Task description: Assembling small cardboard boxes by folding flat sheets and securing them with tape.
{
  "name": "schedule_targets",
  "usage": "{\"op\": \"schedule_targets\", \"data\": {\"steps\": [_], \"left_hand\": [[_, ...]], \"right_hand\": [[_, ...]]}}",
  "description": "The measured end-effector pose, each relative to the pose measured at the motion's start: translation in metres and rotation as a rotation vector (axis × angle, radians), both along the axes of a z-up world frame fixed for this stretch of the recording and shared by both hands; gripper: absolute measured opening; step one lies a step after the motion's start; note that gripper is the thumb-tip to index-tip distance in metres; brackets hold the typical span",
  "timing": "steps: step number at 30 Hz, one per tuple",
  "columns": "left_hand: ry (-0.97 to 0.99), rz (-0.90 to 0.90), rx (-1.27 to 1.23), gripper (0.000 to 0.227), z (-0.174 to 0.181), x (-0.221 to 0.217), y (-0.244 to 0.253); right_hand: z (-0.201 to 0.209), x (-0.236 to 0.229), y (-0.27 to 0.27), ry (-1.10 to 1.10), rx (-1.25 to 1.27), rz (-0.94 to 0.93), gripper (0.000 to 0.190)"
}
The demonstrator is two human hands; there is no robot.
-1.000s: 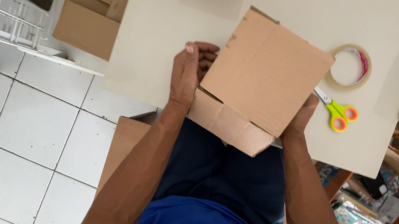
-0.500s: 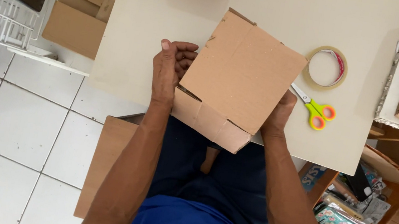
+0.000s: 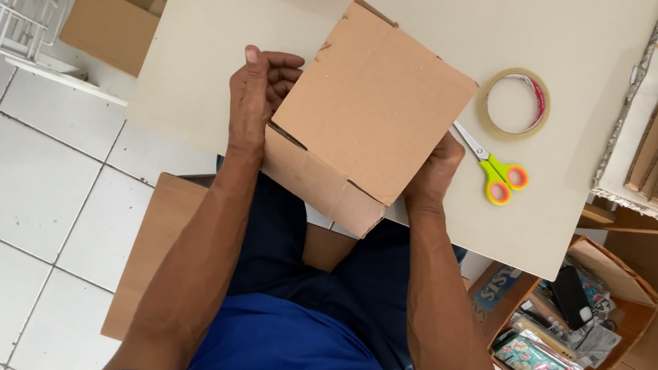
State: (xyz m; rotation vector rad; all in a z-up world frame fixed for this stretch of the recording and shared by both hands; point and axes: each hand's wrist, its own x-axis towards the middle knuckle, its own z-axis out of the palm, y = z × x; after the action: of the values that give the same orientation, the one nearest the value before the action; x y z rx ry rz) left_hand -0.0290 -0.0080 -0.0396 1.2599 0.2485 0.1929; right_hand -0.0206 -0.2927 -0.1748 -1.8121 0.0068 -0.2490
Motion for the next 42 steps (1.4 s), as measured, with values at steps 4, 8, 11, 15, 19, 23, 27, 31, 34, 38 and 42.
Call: {"op": "schedule_targets", "data": {"steps": [4, 8, 11, 15, 19, 23, 27, 31, 34, 38, 42], "left_hand": [[0.004, 0.011, -0.016, 0.072, -0.002, -0.004, 0.002], [-0.005, 0.02, -0.029, 0.072, 0.001, -0.009, 0.001], [-0.021, 0.027, -0.036, 0.074, -0.001, -0.005, 0.003], [-0.035, 0.005, -0.044, 0.07, -0.003, -0.009, 0.003], [-0.037, 0.018, -0.082, 0.068, -0.007, -0.009, 0.003], [-0.045, 0.017, -0.081, 0.067, -0.004, -0.013, 0.004], [-0.025, -0.003, -0.078, 0.069, 0.003, -0.011, 0.004], [0.0, -0.032, -0.086, 0.068, 0.006, -0.009, 0.005], [0.0, -0.037, -0.099, 0.066, 0.001, -0.007, 0.008], [-0.005, -0.03, -0.166, 0.064, -0.009, 0.0, 0.007], [-0.008, -0.03, -0.187, 0.063, -0.017, 0.0, 0.009]], "right_hand": [[0.0, 0.003, 0.001, -0.014, -0.006, 0.02, 0.017], [-0.002, 0.005, -0.001, -0.027, -0.011, 0.038, 0.016], [-0.002, 0.014, -0.001, -0.059, -0.005, 0.042, 0.015], [-0.011, 0.016, -0.007, -0.075, -0.008, 0.038, 0.014], [0.017, 0.009, 0.004, -0.069, 0.022, 0.041, 0.013], [0.045, 0.002, 0.018, -0.058, 0.077, 0.033, 0.012], [0.031, 0.008, 0.016, -0.078, 0.055, 0.024, 0.012], [0.011, 0.006, 0.004, -0.081, 0.013, -0.013, 0.011], [0.04, -0.004, 0.011, -0.026, 0.064, -0.062, 0.01], [0.063, -0.008, 0.027, 0.057, 0.157, -0.102, 0.011], [0.082, -0.01, 0.041, 0.168, 0.423, -0.187, 0.015]]}}
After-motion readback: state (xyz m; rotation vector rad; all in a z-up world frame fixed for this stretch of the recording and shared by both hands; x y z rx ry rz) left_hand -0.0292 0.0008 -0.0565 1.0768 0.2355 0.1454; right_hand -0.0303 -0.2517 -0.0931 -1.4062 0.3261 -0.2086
